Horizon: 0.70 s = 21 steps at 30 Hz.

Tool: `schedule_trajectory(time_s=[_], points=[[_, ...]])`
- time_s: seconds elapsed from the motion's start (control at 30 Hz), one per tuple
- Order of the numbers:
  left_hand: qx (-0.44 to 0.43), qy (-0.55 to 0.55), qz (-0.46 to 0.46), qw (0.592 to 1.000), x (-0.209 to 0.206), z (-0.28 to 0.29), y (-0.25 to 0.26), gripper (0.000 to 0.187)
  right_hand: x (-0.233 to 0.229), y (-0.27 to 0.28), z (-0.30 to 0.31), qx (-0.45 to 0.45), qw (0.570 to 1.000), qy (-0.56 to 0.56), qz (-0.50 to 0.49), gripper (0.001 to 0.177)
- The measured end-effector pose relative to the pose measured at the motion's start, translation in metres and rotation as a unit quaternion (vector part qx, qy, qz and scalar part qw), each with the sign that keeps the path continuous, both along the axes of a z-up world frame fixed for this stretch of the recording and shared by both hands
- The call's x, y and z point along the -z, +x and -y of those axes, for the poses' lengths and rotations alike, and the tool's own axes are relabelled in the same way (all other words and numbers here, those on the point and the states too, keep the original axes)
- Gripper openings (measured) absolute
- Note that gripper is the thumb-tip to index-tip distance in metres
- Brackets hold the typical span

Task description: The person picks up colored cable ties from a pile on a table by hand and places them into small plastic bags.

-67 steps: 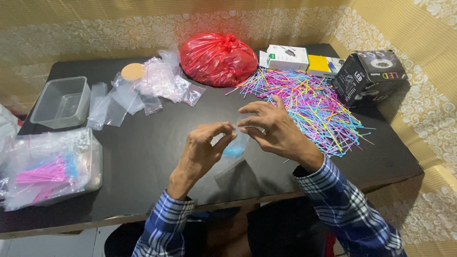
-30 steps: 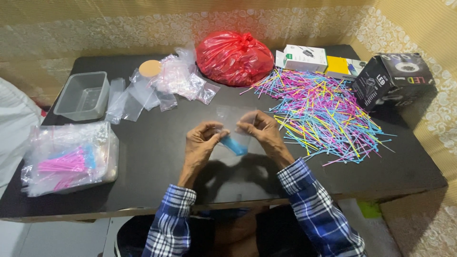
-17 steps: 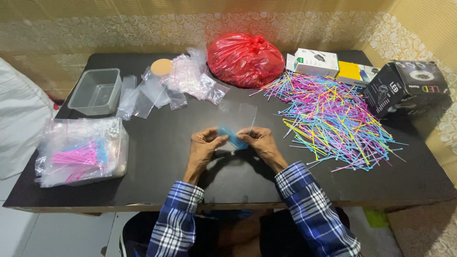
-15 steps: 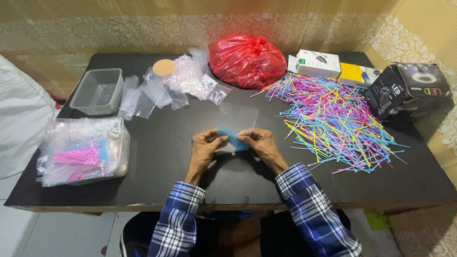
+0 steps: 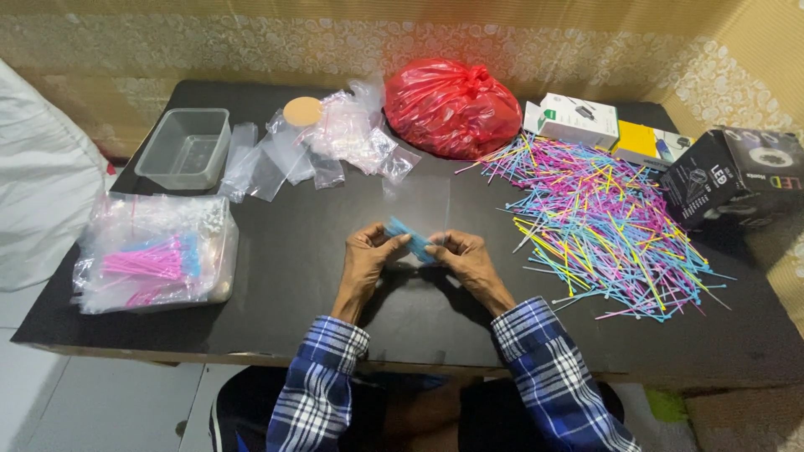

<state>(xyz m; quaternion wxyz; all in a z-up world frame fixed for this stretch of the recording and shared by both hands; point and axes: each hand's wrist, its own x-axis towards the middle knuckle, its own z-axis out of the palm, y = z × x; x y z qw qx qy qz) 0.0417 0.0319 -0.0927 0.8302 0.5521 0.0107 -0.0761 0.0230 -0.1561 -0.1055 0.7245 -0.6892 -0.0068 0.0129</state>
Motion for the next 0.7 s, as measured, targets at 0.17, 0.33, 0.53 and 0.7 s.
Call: schedule_trajectory(time_s=[0.17, 0.33, 0.53, 0.7], points=[[-0.011, 0.032, 0.004, 0.999, 0.000, 0.001, 0.002, 0.022, -0.032, -0.014, -0.009, -0.007, 0.997, -0.060, 0.050, 0.015], [-0.007, 0.039, 0.010, 0.999, 0.016, 0.003, 0.009, 0.024, -0.017, -0.006, -0.005, -0.011, 0.997, -0.064, 0.049, 0.009], [-0.024, 0.039, 0.010, 0.999, 0.003, -0.001, 0.003, 0.023, -0.016, -0.004, -0.004, -0.007, 0.997, -0.064, 0.043, 0.008], [-0.036, 0.027, -0.004, 0.999, -0.026, -0.002, -0.014, 0.019, -0.043, -0.017, -0.014, 0.006, 0.997, -0.059, 0.048, 0.016]])
